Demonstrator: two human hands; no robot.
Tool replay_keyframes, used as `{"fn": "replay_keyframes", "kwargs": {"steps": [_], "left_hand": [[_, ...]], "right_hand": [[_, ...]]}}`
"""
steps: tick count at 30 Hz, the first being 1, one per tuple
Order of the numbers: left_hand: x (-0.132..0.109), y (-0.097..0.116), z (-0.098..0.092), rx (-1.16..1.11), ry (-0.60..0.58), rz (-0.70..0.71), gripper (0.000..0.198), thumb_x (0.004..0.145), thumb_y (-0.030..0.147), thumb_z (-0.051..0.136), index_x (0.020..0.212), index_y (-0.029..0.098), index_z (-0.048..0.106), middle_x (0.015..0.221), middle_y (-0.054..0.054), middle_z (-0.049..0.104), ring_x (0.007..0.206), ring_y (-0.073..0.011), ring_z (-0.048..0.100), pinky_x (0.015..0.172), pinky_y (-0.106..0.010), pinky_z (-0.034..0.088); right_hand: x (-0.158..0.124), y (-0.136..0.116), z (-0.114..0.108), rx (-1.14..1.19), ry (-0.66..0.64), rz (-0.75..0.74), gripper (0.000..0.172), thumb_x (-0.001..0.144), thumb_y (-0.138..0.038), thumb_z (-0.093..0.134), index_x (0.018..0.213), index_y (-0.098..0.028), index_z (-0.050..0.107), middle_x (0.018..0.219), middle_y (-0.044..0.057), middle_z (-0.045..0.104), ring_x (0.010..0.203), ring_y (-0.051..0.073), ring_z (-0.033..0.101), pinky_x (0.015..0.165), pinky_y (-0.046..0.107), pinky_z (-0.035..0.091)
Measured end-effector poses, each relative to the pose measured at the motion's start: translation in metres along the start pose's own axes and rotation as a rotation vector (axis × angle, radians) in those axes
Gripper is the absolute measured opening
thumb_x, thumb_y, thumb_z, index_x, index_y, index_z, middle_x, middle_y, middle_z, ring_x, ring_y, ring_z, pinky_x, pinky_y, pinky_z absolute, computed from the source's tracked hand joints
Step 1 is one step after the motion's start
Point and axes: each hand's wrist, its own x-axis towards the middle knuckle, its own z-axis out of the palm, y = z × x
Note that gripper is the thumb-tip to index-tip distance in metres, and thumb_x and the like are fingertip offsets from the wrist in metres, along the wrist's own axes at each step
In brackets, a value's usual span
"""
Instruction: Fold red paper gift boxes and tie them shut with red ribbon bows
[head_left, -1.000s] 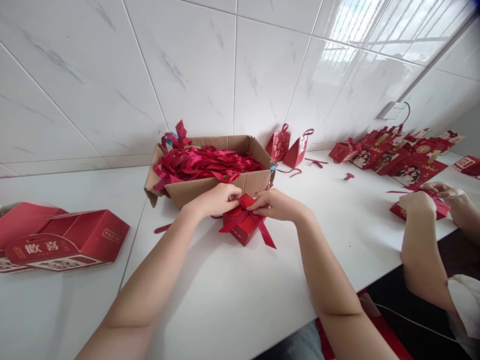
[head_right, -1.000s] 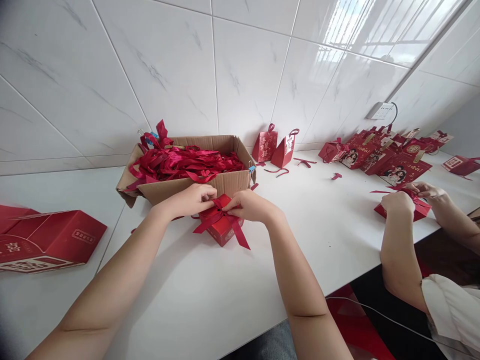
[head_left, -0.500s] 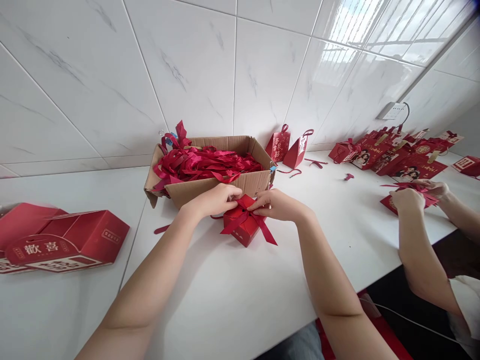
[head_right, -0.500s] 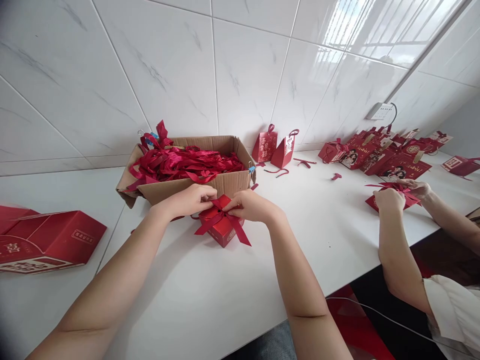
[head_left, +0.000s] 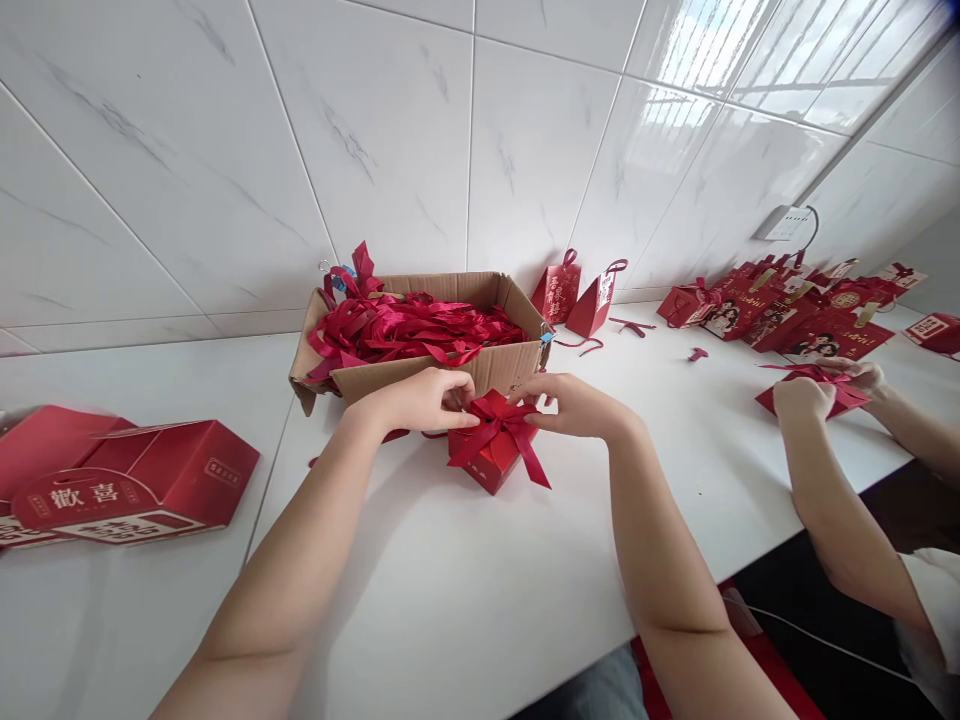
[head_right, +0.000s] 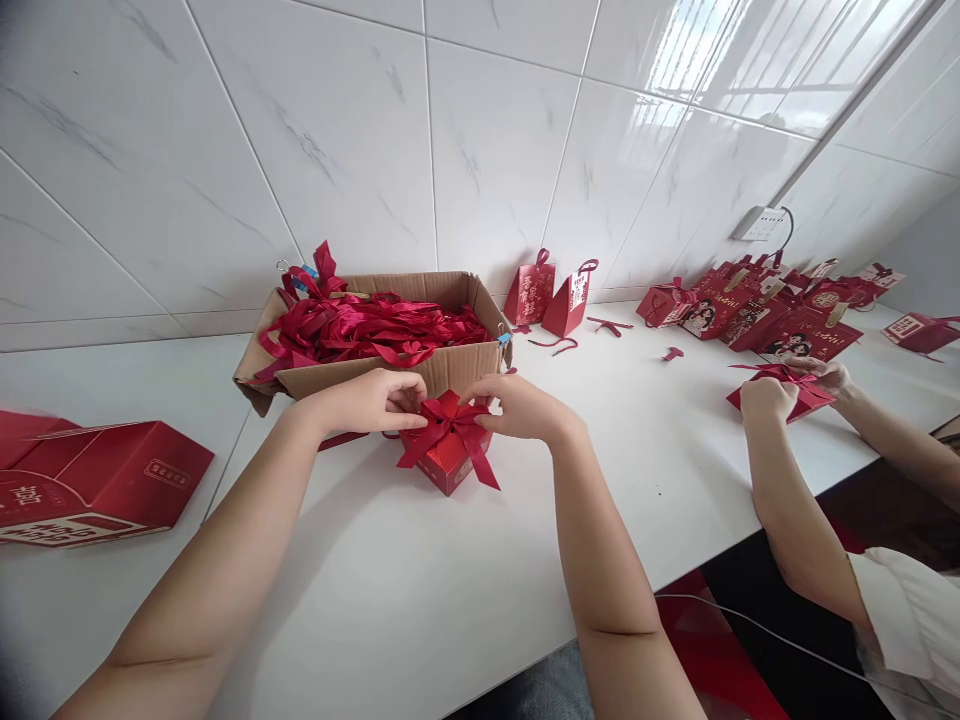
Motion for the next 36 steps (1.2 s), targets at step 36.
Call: {"fn": "replay_keyframes", "kwargs": {"steps": [36], "left_hand": [[0.008, 0.010, 0.014, 0.182, 0.072, 0.128, 0.024, 0.087, 0.042, 0.046, 0.076, 0.021, 0.049, 0.077, 0.001, 0.055, 0.060, -0.0125, 0.046, 0.051, -0.026, 0.033]], "right_hand": [[0.005, 0.003, 0.002, 0.118, -0.176, 0.295, 0.035, 0.079, -0.052, 0.057, 0.066, -0.020, 0.050, 0.073, 0.000, 0.060, 0.064, 0.012, 0.048, 0.057, 0.027, 0.036]]}}
